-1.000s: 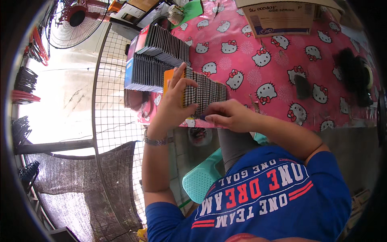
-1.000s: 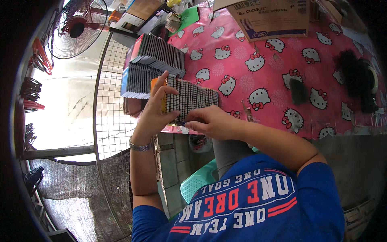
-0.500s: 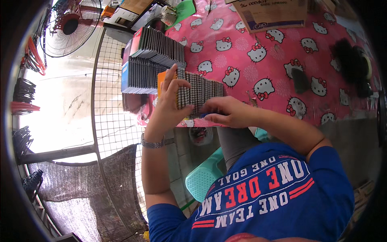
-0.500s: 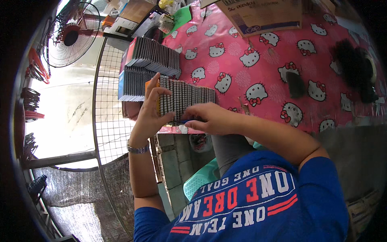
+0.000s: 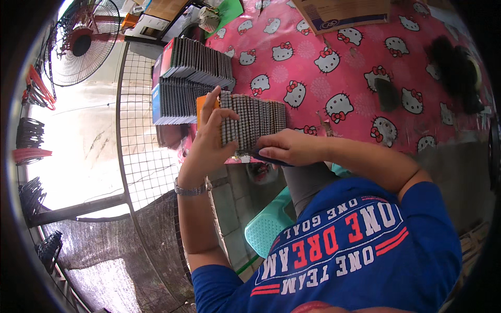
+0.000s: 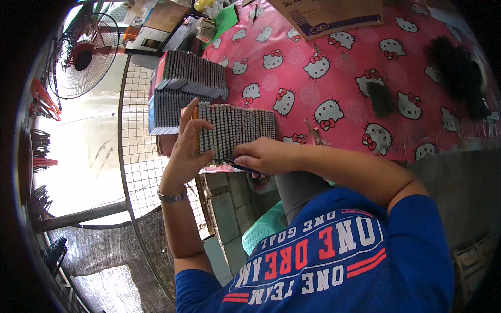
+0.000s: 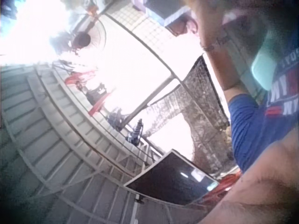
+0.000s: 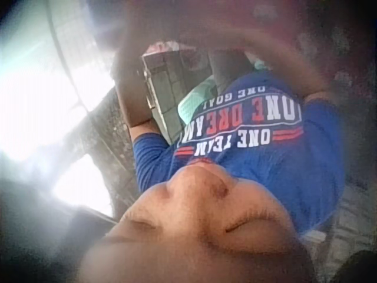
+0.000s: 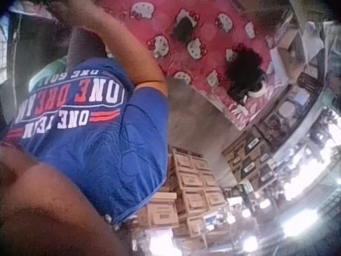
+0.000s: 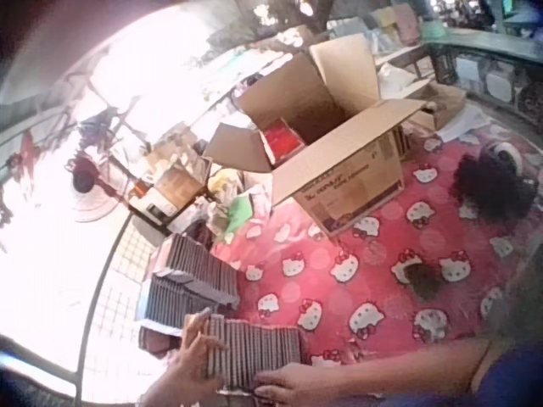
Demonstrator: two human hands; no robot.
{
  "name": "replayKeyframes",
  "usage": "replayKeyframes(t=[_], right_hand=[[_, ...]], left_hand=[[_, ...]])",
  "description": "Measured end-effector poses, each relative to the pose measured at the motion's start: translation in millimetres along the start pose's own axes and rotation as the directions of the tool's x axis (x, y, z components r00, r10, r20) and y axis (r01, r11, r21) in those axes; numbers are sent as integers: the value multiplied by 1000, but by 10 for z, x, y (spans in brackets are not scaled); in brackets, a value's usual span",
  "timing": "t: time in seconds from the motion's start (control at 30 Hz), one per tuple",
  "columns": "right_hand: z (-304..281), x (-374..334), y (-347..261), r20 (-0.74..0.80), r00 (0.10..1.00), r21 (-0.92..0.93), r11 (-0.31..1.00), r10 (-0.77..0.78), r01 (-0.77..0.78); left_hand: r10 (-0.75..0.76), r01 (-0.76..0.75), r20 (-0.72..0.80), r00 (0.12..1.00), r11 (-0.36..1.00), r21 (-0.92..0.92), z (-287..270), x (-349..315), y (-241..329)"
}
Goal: The person organizes stacks of notebooks on a table, aligning and stacking blue and yellow notebooks, and then places a stack into a cardboard box.
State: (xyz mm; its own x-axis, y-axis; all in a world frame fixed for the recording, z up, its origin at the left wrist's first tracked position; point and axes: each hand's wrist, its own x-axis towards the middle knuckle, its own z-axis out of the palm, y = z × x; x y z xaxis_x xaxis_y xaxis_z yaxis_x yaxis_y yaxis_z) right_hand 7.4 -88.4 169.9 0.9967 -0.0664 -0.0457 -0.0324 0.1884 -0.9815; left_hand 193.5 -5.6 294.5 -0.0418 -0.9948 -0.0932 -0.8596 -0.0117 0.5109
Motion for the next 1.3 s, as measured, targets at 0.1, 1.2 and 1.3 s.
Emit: replayKeyframes(t=[0.1, 1.2, 1.3], right_hand=[[46, 2, 141, -167, 889, -332, 873, -426, 356], [-107, 19, 340, -128, 714, -655, 599, -688, 460], [-124, 16, 302, -116, 731, -722, 562, -672, 403]], left_hand=[[-12, 12, 8, 1000, 997, 72, -10, 0, 38], [-81, 113, -99, 992, 913, 391, 204, 59, 220], [-70, 116, -115, 991, 875, 470, 239, 79, 225]])
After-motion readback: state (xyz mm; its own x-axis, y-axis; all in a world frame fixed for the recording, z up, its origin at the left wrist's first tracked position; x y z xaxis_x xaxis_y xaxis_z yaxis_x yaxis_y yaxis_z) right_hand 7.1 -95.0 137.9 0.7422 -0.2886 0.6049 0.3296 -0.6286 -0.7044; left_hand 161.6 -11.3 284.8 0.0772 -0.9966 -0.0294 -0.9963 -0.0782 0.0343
